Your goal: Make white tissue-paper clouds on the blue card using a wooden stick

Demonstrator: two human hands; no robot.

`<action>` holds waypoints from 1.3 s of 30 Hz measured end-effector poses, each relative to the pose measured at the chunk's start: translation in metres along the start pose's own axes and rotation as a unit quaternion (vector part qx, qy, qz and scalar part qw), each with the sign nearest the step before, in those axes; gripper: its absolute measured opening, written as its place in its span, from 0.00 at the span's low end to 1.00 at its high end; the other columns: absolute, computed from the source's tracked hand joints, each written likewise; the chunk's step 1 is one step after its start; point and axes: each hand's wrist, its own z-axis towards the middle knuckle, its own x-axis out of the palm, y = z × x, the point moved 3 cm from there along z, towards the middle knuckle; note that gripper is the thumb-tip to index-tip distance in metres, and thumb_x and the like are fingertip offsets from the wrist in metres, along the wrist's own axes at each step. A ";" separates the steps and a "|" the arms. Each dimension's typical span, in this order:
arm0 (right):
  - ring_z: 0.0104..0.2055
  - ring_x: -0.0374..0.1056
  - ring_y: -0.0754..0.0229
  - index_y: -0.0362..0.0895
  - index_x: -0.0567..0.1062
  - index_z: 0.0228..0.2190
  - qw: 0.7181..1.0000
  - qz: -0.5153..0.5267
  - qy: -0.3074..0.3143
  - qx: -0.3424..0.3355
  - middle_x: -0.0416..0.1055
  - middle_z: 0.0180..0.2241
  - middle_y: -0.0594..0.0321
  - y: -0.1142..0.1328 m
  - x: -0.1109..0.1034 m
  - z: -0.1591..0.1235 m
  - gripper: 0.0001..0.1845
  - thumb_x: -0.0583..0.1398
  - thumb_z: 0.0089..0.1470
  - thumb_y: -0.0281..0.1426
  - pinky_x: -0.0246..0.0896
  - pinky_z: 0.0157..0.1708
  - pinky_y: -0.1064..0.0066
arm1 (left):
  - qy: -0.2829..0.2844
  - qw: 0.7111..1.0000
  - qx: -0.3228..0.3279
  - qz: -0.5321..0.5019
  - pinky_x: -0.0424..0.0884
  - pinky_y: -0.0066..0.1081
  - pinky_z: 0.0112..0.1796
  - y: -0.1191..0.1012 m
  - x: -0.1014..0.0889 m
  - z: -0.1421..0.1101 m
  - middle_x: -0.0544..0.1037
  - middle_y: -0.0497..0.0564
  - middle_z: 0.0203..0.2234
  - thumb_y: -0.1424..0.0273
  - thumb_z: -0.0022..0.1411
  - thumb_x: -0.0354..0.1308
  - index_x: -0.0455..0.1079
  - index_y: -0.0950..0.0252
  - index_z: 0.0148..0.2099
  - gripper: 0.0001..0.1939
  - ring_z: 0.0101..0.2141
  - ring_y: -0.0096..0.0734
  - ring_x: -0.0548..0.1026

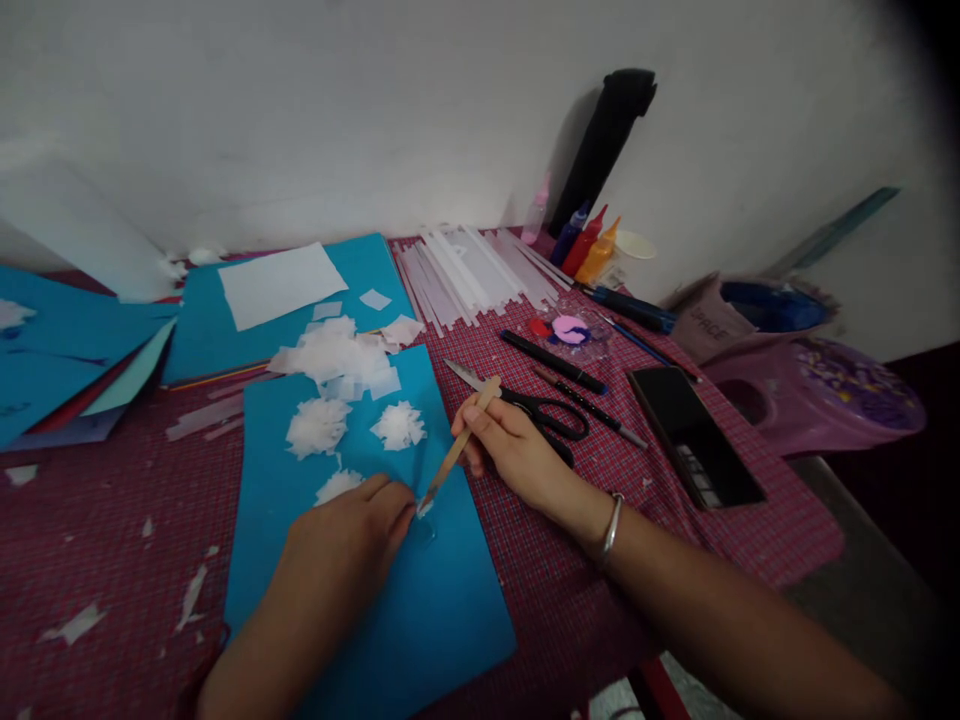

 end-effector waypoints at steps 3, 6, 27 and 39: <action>0.17 0.56 0.69 0.42 0.67 0.30 1.000 -0.018 -0.005 -0.010 0.59 0.16 0.73 -0.002 0.001 0.000 0.14 0.51 0.61 0.38 0.54 0.18 0.75 | -0.042 0.998 0.007 -0.040 0.50 0.30 0.23 0.003 0.001 0.000 0.76 0.50 0.26 0.65 0.61 0.53 0.74 0.58 0.32 0.10 0.22 0.34 0.70; 0.17 0.56 0.68 0.43 0.66 0.29 1.000 -0.010 -0.014 -0.018 0.58 0.15 0.74 -0.004 0.000 0.001 0.13 0.51 0.60 0.38 0.55 0.19 0.75 | -0.066 0.991 0.010 -0.113 0.54 0.29 0.24 0.006 -0.002 -0.001 0.77 0.50 0.26 0.65 0.58 0.56 0.75 0.58 0.31 0.07 0.24 0.34 0.71; 0.44 0.66 0.59 0.47 0.66 0.36 0.896 -0.301 0.081 -0.317 0.70 0.39 0.61 0.060 0.083 -0.058 0.09 0.60 0.54 0.24 0.62 0.45 0.65 | -0.061 0.323 -0.072 -0.942 0.58 0.23 0.16 0.008 -0.033 -0.012 0.59 0.44 0.13 0.59 0.70 0.35 0.66 0.67 0.24 0.29 0.13 0.21 0.57; 0.52 0.63 0.57 0.47 0.65 0.32 0.827 -0.389 0.192 -0.358 0.72 0.44 0.61 0.074 0.135 -0.065 0.10 0.53 0.52 0.19 0.52 0.56 0.58 | -0.136 0.313 -0.143 -0.929 0.68 0.23 0.21 0.016 -0.023 -0.055 0.66 0.45 0.14 0.68 0.67 0.43 0.65 0.65 0.22 0.21 0.16 0.22 0.67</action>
